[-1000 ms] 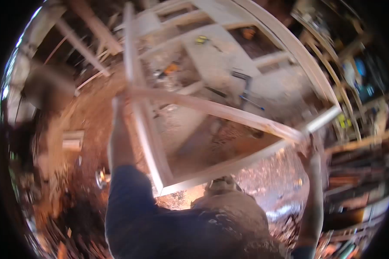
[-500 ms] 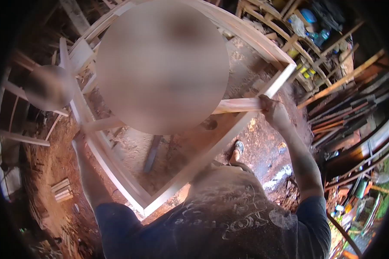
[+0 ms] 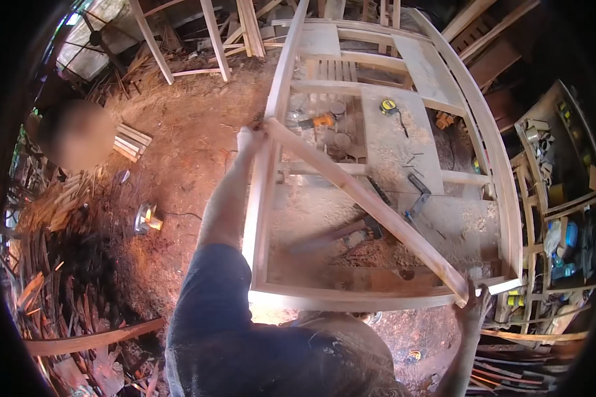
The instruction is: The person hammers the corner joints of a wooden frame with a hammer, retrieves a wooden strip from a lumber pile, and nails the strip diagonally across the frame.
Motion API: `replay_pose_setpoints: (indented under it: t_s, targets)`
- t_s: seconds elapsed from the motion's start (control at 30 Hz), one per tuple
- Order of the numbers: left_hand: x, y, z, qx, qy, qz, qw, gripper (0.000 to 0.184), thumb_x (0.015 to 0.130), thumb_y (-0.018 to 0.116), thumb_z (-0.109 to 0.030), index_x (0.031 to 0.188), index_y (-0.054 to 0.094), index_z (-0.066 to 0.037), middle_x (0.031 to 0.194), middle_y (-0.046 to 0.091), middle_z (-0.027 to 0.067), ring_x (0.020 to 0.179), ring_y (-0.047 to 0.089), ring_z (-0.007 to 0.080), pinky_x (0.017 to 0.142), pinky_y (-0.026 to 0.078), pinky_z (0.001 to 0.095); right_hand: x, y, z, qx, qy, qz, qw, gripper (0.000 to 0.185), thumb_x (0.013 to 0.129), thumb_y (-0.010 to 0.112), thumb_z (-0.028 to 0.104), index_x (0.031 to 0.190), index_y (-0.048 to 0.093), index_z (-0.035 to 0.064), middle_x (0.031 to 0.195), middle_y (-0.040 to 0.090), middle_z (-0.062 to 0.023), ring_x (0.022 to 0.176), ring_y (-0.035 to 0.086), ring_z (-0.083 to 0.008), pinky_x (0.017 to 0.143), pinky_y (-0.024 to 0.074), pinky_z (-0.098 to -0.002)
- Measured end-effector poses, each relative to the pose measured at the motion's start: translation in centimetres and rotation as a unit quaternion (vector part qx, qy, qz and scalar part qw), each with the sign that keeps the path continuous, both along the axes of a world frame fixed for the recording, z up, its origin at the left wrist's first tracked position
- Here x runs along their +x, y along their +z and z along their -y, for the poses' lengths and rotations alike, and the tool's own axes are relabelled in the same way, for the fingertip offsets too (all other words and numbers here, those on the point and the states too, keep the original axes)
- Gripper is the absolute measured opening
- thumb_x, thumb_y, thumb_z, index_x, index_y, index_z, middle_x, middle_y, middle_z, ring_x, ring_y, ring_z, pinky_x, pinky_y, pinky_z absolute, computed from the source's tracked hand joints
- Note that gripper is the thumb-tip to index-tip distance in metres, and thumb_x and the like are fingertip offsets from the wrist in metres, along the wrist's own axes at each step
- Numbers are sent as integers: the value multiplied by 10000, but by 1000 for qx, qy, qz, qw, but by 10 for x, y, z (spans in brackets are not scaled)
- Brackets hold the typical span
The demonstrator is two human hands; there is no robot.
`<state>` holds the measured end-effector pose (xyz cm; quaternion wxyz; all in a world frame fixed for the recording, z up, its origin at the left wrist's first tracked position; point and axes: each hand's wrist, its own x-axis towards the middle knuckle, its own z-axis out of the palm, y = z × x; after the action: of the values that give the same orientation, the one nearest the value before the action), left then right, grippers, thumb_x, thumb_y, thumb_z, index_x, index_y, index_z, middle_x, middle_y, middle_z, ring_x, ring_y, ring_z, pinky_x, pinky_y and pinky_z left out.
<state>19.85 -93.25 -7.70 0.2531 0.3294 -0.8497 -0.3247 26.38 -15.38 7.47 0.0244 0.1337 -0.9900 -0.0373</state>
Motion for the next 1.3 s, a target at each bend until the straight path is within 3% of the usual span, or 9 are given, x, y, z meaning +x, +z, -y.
replay_pose_setpoints:
  t_s: [0.17, 0.27, 0.53, 0.6, 0.67, 0.77, 0.83, 0.93, 1.3]
  targets:
    - [47, 18, -23, 52, 86, -7, 995, 600, 892, 612, -496, 1318, 572, -75, 1061, 719, 129, 865, 696, 221, 773, 534, 339, -22, -34, -39, -97, 94, 139, 981, 927, 557, 864, 113, 1361, 418, -5, 1254, 503, -261, 1167, 508, -431, 937, 428, -568]
    - [128, -4, -1, 92, 83, 4, 992, 591, 892, 614, -526, 1291, 602, -90, 1032, 716, 121, 842, 689, 221, 747, 536, 338, -21, -64, -60, -39, 263, -86, 960, 811, 580, 840, 95, 1279, 444, -15, 1180, 549, -253, 1118, 532, -441, 924, 450, -541]
    - [552, -155, -17, -9, 26, 485, 874, 427, 904, 548, -494, 1037, 720, -126, 1031, 700, 188, 945, 673, 367, 827, 525, 442, 55, 29, 32, -79, 103, 172, 976, 457, 708, 606, 18, 1132, 439, -3, 945, 563, -250, 884, 566, -490, 797, 467, -549]
    - [694, -301, -45, 97, 219, 482, 843, 441, 861, 563, -544, 973, 747, -159, 1023, 700, 176, 896, 685, 341, 810, 530, 445, 77, 31, 44, -31, 111, 171, 978, 519, 725, 636, 49, 1201, 435, 3, 948, 608, -256, 886, 606, -484, 825, 488, -541]
    - [791, -312, -120, 42, -102, 628, 770, 479, 895, 591, -460, 1297, 594, -202, 1049, 715, 160, 844, 724, 285, 566, 531, 469, 92, 31, 56, -23, 96, 240, 966, 511, 736, 664, 78, 1193, 448, 5, 916, 621, -260, 882, 622, -470, 831, 496, -537]
    - [737, -168, -269, 472, 218, 437, 734, 322, 863, 688, -409, 919, 697, -92, 759, 676, 132, 651, 669, 217, 536, 540, 391, 127, 23, 85, -79, 72, 194, 975, 386, 751, 707, 143, 1052, 504, 10, 861, 623, -280, 868, 613, -479, 731, 491, -536]
    - [713, -154, -291, 489, 5, 549, 678, 384, 910, 639, -443, 1190, 684, -184, 1036, 702, 90, 813, 686, 279, 581, 608, 399, 145, 24, 99, -113, 97, 169, 974, 319, 759, 706, 140, 953, 502, -8, 824, 598, -294, 825, 589, -505, 699, 460, -548]
    - [691, -156, -284, 314, -258, 478, 779, 401, 927, 599, -478, 1148, 701, -159, 1172, 677, 135, 1045, 653, 306, 928, 492, 410, 145, -6, 83, -110, 148, 133, 974, 300, 762, 701, 128, 942, 505, -12, 808, 580, -300, 797, 572, -512, 684, 443, -546]
    - [720, -255, -87, 264, -20, 265, 927, 377, 885, 628, -405, 1027, 728, -71, 934, 728, 135, 838, 702, 253, 732, 549, 384, 237, -7, 175, -350, -43, 209, 912, 362, 835, 738, 293, 760, 518, 15, 619, 416, 8, 571, 346, -107, 491, 283, -304]
